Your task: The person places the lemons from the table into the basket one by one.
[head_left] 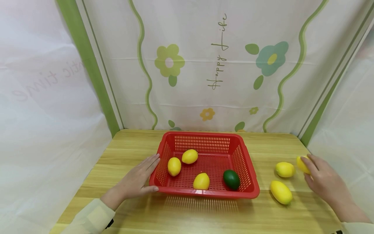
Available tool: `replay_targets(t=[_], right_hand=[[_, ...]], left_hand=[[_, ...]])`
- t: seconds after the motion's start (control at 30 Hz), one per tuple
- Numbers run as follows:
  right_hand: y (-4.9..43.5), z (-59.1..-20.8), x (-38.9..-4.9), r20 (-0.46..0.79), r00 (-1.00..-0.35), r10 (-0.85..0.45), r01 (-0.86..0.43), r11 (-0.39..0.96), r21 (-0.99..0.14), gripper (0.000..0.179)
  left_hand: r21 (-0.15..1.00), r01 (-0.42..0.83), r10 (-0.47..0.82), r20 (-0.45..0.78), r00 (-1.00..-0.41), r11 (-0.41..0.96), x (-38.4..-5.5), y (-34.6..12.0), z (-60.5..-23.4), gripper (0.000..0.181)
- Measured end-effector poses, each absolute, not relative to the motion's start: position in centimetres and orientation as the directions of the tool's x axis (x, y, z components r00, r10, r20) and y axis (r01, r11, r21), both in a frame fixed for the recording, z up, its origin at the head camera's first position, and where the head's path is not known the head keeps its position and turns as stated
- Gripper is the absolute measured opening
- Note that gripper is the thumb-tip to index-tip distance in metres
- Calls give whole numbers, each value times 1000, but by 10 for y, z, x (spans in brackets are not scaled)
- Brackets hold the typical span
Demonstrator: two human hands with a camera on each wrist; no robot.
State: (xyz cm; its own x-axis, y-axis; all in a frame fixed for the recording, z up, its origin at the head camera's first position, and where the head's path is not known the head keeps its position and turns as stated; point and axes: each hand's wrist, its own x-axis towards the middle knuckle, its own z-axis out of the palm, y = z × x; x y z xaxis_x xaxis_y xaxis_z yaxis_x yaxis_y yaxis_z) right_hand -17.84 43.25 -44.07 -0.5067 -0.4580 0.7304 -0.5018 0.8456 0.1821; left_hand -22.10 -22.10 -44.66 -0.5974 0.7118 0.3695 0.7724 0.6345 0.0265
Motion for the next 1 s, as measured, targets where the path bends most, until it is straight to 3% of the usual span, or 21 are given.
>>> replay_targets(t=[0.2,0.8,1.0], right_hand=[[429,-435,-178,726,-506,-465,-488,849,203,58],[400,-413,-180,831,-300,-469,-409,850,332,44],[392,-408,-181,834,-287,-471,-410,847,338,45]], left_hand=[[33,770,710,366,-602,637,-221,-221,-446,92],[31,772,713,363,-600,635,-220,-221,-444,92],[29,775,713,370,-595,631,-220,-221,-445,92]])
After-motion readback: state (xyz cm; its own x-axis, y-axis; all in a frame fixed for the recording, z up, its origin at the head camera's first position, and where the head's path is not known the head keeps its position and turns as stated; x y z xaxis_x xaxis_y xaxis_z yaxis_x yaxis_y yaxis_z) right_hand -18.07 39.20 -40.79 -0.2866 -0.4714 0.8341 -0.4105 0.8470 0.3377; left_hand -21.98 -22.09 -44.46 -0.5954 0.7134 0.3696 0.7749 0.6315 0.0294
